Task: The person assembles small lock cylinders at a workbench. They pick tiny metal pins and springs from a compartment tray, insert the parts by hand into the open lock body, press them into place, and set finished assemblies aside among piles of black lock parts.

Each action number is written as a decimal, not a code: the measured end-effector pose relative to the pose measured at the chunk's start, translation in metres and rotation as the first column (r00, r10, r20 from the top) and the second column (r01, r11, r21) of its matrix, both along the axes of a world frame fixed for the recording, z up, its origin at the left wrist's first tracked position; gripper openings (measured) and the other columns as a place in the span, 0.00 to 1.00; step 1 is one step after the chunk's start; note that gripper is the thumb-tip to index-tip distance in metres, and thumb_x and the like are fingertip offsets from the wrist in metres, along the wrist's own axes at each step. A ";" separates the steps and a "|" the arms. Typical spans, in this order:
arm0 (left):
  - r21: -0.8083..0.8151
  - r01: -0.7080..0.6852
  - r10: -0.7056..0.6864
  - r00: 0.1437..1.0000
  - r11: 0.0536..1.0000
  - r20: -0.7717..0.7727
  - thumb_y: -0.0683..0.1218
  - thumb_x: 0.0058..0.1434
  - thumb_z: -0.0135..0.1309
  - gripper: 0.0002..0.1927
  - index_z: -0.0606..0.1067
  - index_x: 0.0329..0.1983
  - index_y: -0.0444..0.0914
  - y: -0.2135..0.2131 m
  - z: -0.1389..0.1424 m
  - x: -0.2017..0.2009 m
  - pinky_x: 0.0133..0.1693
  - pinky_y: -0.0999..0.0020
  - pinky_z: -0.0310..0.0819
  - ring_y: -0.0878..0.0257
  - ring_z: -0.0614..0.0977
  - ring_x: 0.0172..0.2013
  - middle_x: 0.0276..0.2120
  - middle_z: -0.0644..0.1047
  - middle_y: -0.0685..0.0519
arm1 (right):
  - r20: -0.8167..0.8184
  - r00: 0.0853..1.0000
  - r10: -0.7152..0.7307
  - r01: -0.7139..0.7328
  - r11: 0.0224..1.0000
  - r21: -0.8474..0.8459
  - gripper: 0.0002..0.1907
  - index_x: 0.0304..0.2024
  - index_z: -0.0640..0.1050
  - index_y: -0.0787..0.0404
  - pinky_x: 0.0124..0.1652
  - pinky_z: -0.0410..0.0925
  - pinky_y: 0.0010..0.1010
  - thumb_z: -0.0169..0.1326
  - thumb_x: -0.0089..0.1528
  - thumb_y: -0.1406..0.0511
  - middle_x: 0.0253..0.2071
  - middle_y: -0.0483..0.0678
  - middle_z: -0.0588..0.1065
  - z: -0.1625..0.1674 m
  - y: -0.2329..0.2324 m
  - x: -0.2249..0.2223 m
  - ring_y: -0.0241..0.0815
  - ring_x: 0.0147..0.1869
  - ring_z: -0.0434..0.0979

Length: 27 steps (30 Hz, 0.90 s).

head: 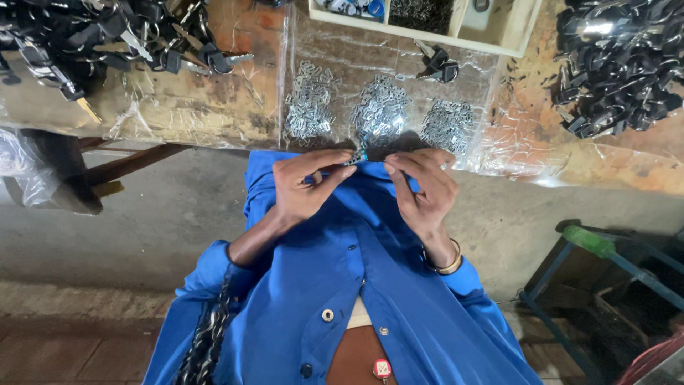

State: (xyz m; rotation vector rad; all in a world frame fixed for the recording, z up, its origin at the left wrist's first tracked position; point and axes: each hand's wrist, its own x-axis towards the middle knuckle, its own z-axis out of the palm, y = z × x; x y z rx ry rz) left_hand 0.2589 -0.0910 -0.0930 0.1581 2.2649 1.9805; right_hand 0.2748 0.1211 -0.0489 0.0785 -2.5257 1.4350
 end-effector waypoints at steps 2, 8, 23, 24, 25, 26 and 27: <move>0.012 -0.002 0.002 1.000 1.000 -0.016 0.38 0.57 0.70 0.13 0.83 0.44 0.37 0.003 -0.003 0.000 0.25 0.78 0.71 0.70 0.85 0.34 0.46 0.85 0.51 | 0.030 1.000 0.005 -0.006 1.000 0.004 0.09 0.42 0.81 0.63 0.54 0.66 0.34 0.65 0.61 0.77 0.43 0.49 0.81 0.003 -0.007 -0.001 0.45 0.49 0.78; 0.000 0.015 -0.015 0.999 1.000 -0.040 0.38 0.60 0.69 0.12 0.83 0.46 0.37 0.006 -0.001 -0.001 0.27 0.77 0.72 0.69 0.86 0.37 0.47 0.84 0.51 | 0.097 0.995 -0.027 0.032 0.998 -0.045 0.10 0.41 0.79 0.63 0.54 0.62 0.34 0.67 0.60 0.75 0.40 0.46 0.80 0.005 -0.018 -0.002 0.42 0.47 0.76; 0.074 0.133 -0.130 0.991 0.988 -0.040 0.34 0.62 0.63 0.12 0.80 0.49 0.32 -0.001 0.008 -0.008 0.42 0.73 0.86 0.61 0.88 0.44 0.50 0.83 0.45 | 0.109 0.978 0.175 -0.196 0.955 0.224 0.18 0.49 0.84 0.55 0.49 0.59 0.34 0.71 0.56 0.67 0.43 0.48 0.77 0.027 -0.003 -0.019 0.43 0.47 0.70; 0.101 0.151 -0.151 0.988 0.983 -0.010 0.34 0.63 0.63 0.12 0.81 0.49 0.33 -0.002 0.013 -0.011 0.40 0.74 0.85 0.63 0.88 0.41 0.48 0.83 0.46 | 0.091 0.980 0.176 -0.190 0.965 0.179 0.19 0.51 0.83 0.56 0.51 0.61 0.34 0.70 0.57 0.66 0.47 0.49 0.77 0.027 -0.002 -0.018 0.44 0.49 0.71; 0.126 0.168 -0.171 0.985 0.978 0.018 0.34 0.63 0.63 0.11 0.81 0.49 0.33 -0.002 0.018 -0.013 0.38 0.75 0.84 0.64 0.89 0.38 0.47 0.84 0.47 | 0.082 0.980 0.184 -0.196 0.964 0.181 0.18 0.50 0.84 0.57 0.51 0.61 0.35 0.70 0.58 0.67 0.46 0.48 0.78 0.025 -0.001 -0.018 0.44 0.49 0.71; 0.152 0.183 -0.192 0.980 0.971 0.047 0.35 0.63 0.63 0.11 0.81 0.49 0.33 -0.003 0.025 -0.017 0.35 0.75 0.83 0.65 0.89 0.36 0.46 0.85 0.49 | 0.075 0.979 0.191 -0.202 0.963 0.181 0.17 0.50 0.84 0.58 0.52 0.61 0.36 0.69 0.58 0.68 0.45 0.46 0.79 0.024 0.000 -0.018 0.45 0.49 0.72; 0.113 0.227 -0.226 0.974 0.967 -0.023 0.36 0.63 0.65 0.12 0.81 0.49 0.34 -0.005 0.031 -0.021 0.35 0.75 0.82 0.65 0.88 0.35 0.46 0.84 0.50 | 0.067 0.978 0.197 -0.206 0.961 0.183 0.15 0.49 0.84 0.59 0.53 0.61 0.36 0.69 0.59 0.69 0.44 0.44 0.80 0.023 0.001 -0.017 0.46 0.49 0.72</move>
